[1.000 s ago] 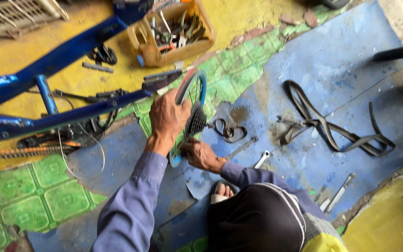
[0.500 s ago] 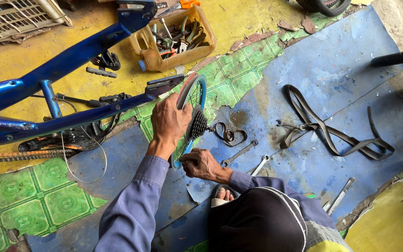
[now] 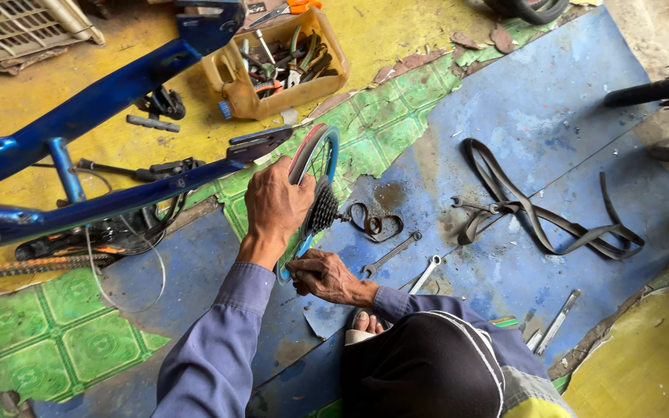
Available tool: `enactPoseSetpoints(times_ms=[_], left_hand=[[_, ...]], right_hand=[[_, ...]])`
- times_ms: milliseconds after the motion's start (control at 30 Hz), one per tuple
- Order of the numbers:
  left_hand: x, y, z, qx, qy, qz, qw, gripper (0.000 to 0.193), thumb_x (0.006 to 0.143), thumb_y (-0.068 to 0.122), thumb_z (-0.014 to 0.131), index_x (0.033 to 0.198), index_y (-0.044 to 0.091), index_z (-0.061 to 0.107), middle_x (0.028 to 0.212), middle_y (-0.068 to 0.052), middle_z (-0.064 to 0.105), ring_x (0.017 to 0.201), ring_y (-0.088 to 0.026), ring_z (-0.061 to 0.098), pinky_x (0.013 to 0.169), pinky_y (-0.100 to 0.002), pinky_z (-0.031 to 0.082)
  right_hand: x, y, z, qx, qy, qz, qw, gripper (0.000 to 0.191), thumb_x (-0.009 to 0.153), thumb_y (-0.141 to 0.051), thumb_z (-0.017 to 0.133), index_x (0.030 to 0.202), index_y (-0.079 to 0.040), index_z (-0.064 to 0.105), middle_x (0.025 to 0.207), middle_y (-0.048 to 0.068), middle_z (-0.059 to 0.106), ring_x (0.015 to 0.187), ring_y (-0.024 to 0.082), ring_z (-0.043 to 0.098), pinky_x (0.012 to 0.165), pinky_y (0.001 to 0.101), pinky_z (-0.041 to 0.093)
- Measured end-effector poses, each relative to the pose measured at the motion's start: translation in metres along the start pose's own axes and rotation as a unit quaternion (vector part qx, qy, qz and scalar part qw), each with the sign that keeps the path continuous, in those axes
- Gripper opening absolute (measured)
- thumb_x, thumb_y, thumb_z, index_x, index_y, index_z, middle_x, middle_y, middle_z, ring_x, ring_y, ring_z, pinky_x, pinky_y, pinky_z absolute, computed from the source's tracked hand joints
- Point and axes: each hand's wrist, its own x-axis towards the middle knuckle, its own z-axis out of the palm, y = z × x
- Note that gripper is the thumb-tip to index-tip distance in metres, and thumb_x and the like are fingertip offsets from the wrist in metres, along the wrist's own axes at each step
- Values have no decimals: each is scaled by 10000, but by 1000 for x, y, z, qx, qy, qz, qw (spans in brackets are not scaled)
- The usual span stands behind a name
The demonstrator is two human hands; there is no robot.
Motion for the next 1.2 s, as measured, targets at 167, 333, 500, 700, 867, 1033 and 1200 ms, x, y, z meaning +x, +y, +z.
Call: enactPoseSetpoints(times_ms=[167,333,500,700,867,1033,1200], left_hand=[[-4,-1,0,-2,7,11,1000,283,843,299,712,837,20,664,818,-248,709,797,-483,663,733,-564,515],[-7,-6,-6,-40,-15,-10,999,246,854,261,681,827,18,648,783,-240,692,779,-451,681,741,-535,522],[-8,-11,-12,-40,8,20,999,242,852,253,684,824,15,655,786,-248,686,770,-461,669,720,-532,522],[-10,-6,-10,-31,-4,13,999,237,858,243,682,820,11,654,778,-248,686,762,-463,668,720,-536,519],[-11,-4,-14,-54,-5,31,998,240,840,239,693,851,2,657,785,-244,694,759,-459,672,707,-532,522],[-9,-4,-11,-35,-15,22,999,243,841,239,687,830,-1,650,774,-248,690,758,-452,679,718,-530,529],[-10,-5,-10,-26,-4,30,999,255,846,244,691,835,-7,648,781,-257,688,760,-459,672,717,-538,521]], right_hand=[[5,8,9,-44,32,-35,998,202,1005,-64,571,1127,10,714,910,108,669,763,193,736,689,329,609],[1,8,7,-94,15,-45,994,228,977,-90,605,1139,-4,740,843,103,701,699,201,710,646,339,591],[-8,-1,-1,-51,0,-23,998,222,968,-85,560,1067,-27,750,844,97,695,701,188,740,668,329,626],[12,-4,15,-126,61,-145,980,198,989,-88,602,1108,19,719,956,135,667,839,265,661,729,384,561],[13,-12,6,-8,-27,-4,1000,175,976,-132,630,1053,-18,738,867,77,690,738,169,669,669,336,566],[11,-30,-6,66,-39,56,995,182,960,-136,644,1027,-8,753,806,54,696,703,133,679,629,305,567],[12,-39,-6,103,31,150,983,241,999,-143,628,904,60,714,694,69,708,647,91,639,575,292,533]])
